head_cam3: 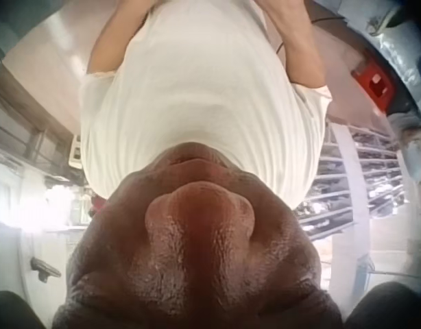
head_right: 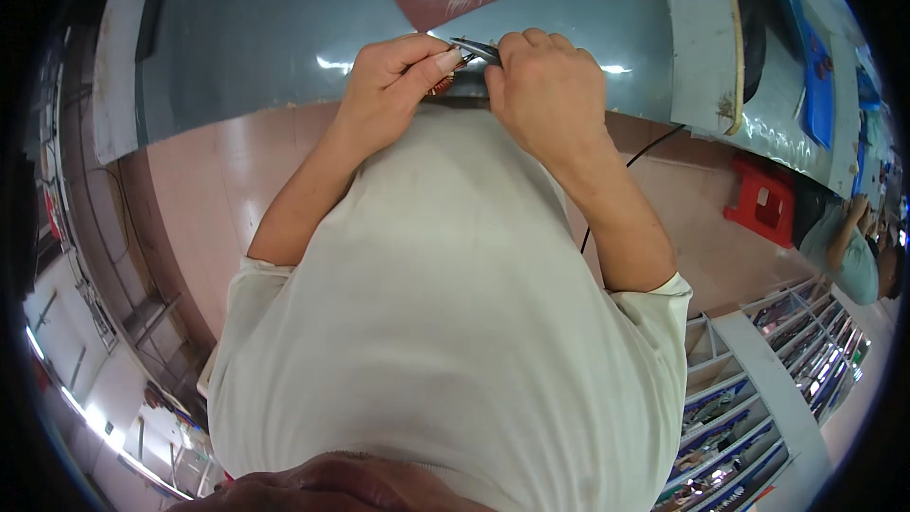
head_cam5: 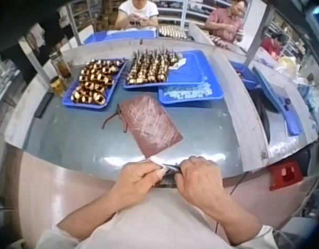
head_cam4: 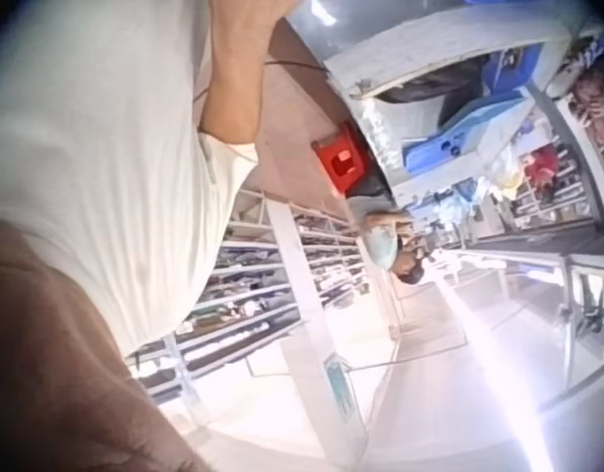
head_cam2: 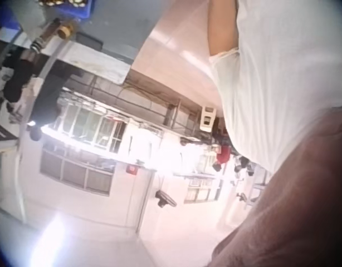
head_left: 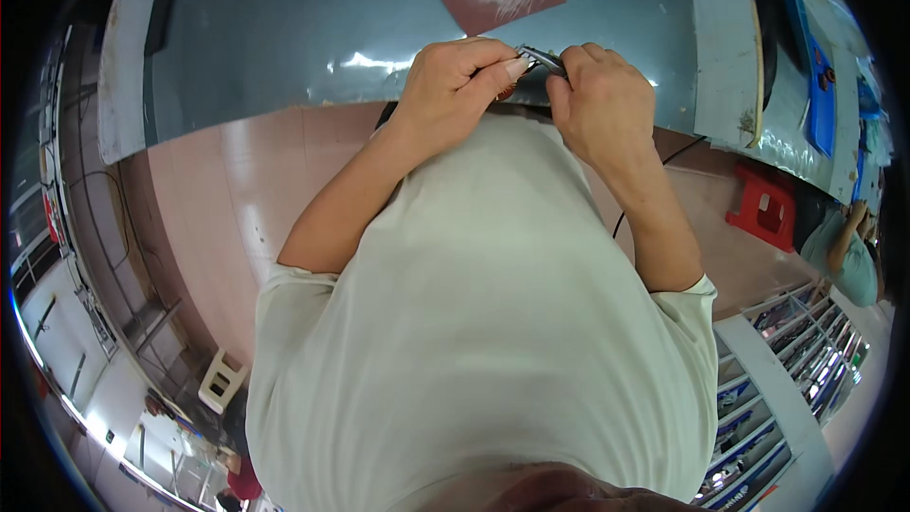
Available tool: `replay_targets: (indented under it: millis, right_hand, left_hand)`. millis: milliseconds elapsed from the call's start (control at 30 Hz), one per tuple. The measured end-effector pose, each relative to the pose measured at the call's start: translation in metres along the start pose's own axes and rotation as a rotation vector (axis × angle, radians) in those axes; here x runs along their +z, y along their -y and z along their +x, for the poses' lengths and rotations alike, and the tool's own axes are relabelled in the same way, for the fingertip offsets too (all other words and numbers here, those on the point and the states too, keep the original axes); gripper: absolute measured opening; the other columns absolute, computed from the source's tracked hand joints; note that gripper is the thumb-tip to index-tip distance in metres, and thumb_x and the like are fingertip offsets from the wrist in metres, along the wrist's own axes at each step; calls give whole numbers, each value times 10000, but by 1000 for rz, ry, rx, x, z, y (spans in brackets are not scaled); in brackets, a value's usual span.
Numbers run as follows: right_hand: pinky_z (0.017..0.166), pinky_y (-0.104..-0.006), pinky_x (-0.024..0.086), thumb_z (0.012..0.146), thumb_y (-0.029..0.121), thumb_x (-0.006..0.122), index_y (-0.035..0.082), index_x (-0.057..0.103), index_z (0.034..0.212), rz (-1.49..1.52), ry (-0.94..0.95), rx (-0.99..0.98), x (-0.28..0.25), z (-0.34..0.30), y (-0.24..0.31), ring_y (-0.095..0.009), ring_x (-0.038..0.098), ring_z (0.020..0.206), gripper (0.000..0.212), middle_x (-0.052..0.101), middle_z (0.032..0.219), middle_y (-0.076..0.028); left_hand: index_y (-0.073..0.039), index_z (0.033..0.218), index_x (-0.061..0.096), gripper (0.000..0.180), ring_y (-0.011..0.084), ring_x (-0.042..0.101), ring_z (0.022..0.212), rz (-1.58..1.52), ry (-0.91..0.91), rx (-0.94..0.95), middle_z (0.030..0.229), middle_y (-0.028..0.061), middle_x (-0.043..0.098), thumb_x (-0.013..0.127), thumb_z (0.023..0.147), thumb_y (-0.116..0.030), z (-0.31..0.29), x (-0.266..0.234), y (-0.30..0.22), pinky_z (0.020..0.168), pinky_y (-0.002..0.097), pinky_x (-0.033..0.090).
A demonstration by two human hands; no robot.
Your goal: Assembling and trimming wires on toroidal inductors at a factory workbench.
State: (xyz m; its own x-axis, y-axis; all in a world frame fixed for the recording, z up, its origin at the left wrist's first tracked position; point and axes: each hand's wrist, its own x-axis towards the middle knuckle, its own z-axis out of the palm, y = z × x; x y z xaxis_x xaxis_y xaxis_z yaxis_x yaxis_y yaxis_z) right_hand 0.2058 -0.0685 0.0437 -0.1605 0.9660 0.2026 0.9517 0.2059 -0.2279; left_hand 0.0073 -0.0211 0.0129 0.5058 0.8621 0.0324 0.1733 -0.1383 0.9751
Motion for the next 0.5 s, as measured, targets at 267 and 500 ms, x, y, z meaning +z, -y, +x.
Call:
replay_targets:
  millis: [267, 500]
  right_hand:
    - [676, -468, 523, 877, 190, 665, 40, 642, 829, 59, -158, -8, -54, 50, -7, -353, 658, 779, 159, 656, 801, -140]
    - [679, -499, 478, 911, 181, 617, -23, 638, 943, 392, -57, 26, -80, 61, -23, -425, 613, 746, 207, 645, 867, -222]
  left_hand:
    - [-13, 998, 719, 151, 85, 569, 679, -98, -42, 110, 758, 2, 647, 684, 983, -159, 41, -21, -57, 605, 280, 448]
    - [-7, 1100, 725, 199, 39, 550, 675, -274, 85, -72, 822, -17, 658, 683, 963, -145, 42, -31, -83, 588, 219, 458]
